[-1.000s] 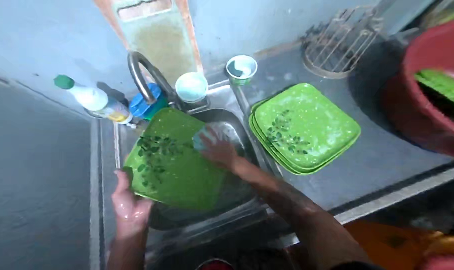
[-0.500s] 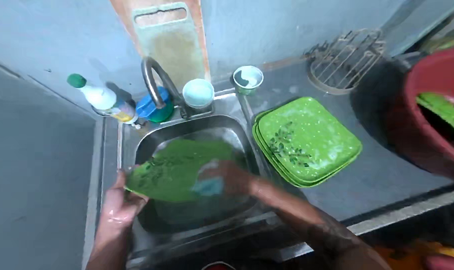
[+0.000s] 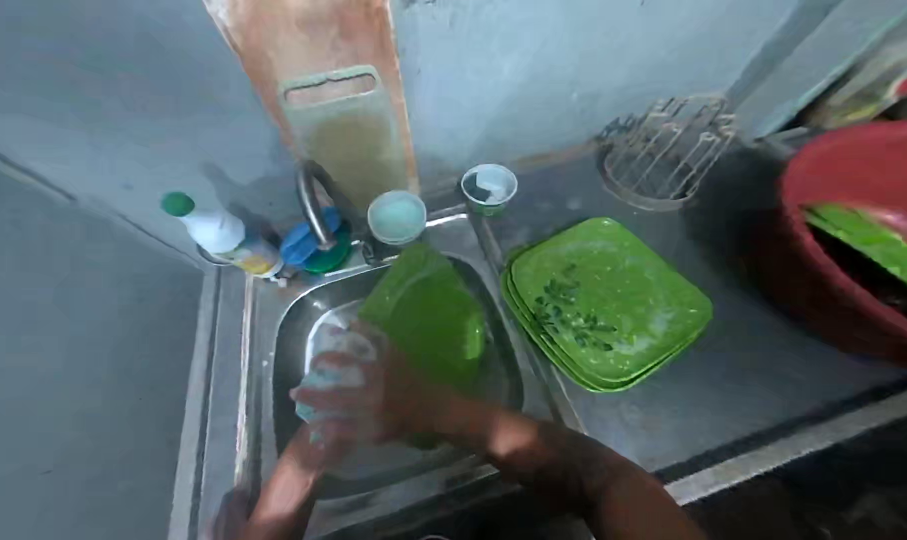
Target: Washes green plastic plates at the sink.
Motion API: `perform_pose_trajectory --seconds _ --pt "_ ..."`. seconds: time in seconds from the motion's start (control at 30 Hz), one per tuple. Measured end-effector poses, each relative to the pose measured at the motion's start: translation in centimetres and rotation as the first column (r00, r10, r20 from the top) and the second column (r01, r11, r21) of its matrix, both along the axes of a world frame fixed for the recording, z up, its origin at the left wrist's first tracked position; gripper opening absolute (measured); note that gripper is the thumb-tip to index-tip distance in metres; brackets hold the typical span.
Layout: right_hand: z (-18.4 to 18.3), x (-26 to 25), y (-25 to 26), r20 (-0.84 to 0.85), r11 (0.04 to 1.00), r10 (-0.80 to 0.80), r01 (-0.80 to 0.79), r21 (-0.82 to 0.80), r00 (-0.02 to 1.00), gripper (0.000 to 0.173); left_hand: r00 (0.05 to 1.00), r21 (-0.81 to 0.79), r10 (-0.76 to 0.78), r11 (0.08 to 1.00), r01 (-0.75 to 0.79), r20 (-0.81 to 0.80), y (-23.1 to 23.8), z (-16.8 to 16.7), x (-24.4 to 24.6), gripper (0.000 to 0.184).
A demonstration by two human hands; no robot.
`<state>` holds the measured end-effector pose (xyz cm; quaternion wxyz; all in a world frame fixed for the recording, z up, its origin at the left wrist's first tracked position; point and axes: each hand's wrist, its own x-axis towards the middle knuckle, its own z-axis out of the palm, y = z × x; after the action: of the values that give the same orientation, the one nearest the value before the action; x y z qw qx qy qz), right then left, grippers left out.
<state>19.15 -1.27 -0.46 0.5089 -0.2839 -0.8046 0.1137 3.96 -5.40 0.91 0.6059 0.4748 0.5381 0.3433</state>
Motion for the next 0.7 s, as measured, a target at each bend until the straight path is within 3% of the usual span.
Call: perform_pose_trajectory --seconds 0.07,0.13,0.2,0.27,0.3,0.33,0.4,0.47,0.53,0.63,0.7 --pt "0.4 1.3 2.2 -0.033 0.995 -0.102 0.101 -0.013 0.994 0.033 0.989 0.179 -0.117 0.979 0.100 0.087 0.6 -0.4 0.4 0.026" --pt "0.6 4.0 6.2 -0.127 0.961 -0.261 0.245 -0.132 0.957 0.035 0.977 0.318 -0.193 0.935 0.155 0.091 0.6 -0.6 0.3 0.044" --pt "0.6 6.3 9.6 -0.170 0.872 -0.410 0.330 -0.362 0.896 0.038 0.978 0.336 -0.194 0.929 0.157 0.080 -0.2 -0.3 0.0 0.044" --pt "1.7 7.5 10.9 -0.085 0.770 -0.463 0.353 -0.532 0.882 0.039 0.960 0.264 -0.262 0.937 0.229 0.099 -0.5 -0.7 -0.6 0.038" --pt "2.2 7.4 10.7 -0.042 0.790 -0.467 0.396 -0.469 0.883 0.036 0.947 0.216 -0.308 0.934 0.284 0.088 -0.3 -0.9 -0.9 0.035" --pt "2.6 6.6 10.0 0.006 0.849 -0.454 0.434 -0.302 0.891 0.031 0.930 0.183 -0.360 0.922 0.341 0.079 0.2 -1.2 -1.2 0.034" --pt "3.0 3.6 7.0 0.082 0.940 -0.336 0.328 0.098 0.938 0.021 0.900 0.174 -0.422 0.900 0.400 0.110 1.3 -1.3 -0.9 0.033" --pt "3.0 0.8 2.8 0.151 0.986 -0.131 0.112 0.127 0.980 0.028 0.948 0.135 -0.265 0.960 0.244 0.174 1.5 -0.4 -0.2 0.021" --pt "2.2 0.1 1.9 0.112 0.993 -0.036 0.024 0.111 0.993 0.031 0.948 0.135 -0.181 0.979 0.150 0.260 1.9 -0.3 -0.1 0.013" --pt "0.1 2.6 6.2 -0.021 0.977 -0.205 0.206 0.060 0.978 0.028 0.907 0.189 -0.171 0.976 0.104 0.384 2.5 -1.0 0.1 0.030" --pt "-1.1 5.6 7.5 0.039 0.871 -0.397 0.390 -0.298 0.917 0.041 0.903 0.152 -0.056 0.988 -0.011 0.427 1.7 -0.4 0.1 0.031"
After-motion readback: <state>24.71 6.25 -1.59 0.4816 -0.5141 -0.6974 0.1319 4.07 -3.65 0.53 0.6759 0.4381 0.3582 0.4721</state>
